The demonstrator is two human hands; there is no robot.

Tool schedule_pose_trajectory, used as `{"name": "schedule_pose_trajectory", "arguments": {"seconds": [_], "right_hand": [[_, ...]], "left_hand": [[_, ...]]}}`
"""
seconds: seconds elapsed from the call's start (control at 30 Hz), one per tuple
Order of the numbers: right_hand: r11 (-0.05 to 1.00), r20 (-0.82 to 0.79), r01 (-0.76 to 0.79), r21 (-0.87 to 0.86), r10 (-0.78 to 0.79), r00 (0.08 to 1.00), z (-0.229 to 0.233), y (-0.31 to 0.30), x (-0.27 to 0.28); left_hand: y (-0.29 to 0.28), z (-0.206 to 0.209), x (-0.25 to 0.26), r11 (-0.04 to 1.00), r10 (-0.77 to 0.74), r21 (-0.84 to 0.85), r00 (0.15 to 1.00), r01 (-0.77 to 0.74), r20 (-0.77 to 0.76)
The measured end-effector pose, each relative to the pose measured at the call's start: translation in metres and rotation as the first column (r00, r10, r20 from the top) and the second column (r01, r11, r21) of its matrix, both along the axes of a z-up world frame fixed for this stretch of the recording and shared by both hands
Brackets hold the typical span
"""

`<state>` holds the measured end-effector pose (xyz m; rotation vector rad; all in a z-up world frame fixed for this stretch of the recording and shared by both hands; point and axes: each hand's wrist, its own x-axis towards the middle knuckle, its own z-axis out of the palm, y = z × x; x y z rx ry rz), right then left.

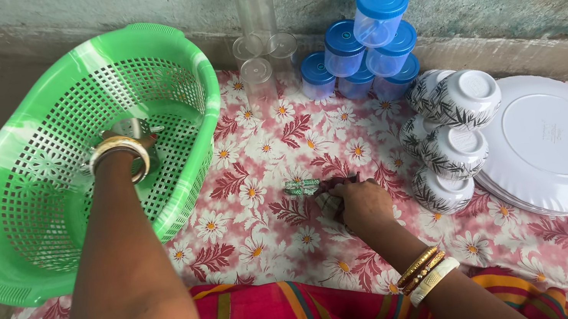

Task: The person sits on a floral sheet and wipes a small bowl, a metal cylindrical container, and a fork with a cloth. The person places the cleaned items aside on the sheet.

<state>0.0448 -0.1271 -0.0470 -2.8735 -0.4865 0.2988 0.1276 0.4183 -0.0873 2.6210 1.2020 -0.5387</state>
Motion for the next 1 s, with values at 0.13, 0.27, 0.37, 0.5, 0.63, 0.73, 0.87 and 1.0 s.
{"name": "schedule_pose_trajectory", "arguments": {"seconds": [0.13, 0.27, 0.37, 0.5, 0.63, 0.73, 0.87, 1.0], "right_hand": [[1.000, -0.010, 0.021, -0.006, -0.021, 1.000, 0.002, 0.001, -0.002], [1.000, -0.016, 0.030, -0.008, -0.030, 0.999, 0.007, 0.005, 0.000], [0.999, 0.007, 0.040, 0.015, -0.040, 0.999, 0.007, 0.005, -0.002], [0.999, 0.004, 0.043, 0.008, -0.043, 0.999, 0.002, 0.005, -0.003], [0.999, 0.048, 0.048, 0.007, -0.048, 0.998, -0.010, 0.003, -0.002], [1.000, 0.134, 0.003, 0.024, -0.006, 0.991, -0.025, -0.001, -0.001], [0.998, 0.267, -0.050, 0.047, 0.036, 0.963, -0.041, -0.006, -0.012], [0.986, -0.026, 0.116, -0.123, -0.120, 0.992, -0.022, 0.000, -0.018]], "left_hand": [[-0.002, -0.026, 0.004, 0.998, 0.033, -0.047, 0.997, -0.036, -0.063], [-0.007, 0.020, -0.011, 0.996, 0.091, 0.002, 0.989, -0.092, 0.117], [-0.025, 0.090, -0.041, 0.992, 0.114, 0.025, 0.948, -0.127, 0.299], [-0.078, 0.179, -0.073, 0.986, 0.168, -0.116, 0.750, -0.122, 0.640], [-0.179, 0.200, -0.082, 0.899, 0.320, -0.409, 0.398, 0.160, 0.860], [-0.268, 0.170, -0.084, 0.773, 0.470, -0.515, 0.210, 0.371, 0.857], [-0.343, 0.107, -0.106, 0.651, 0.452, -0.506, 0.246, 0.566, 0.857], [-0.332, 0.067, -0.109, 0.709, 0.345, -0.415, 0.232, 0.570, 0.909]]}}
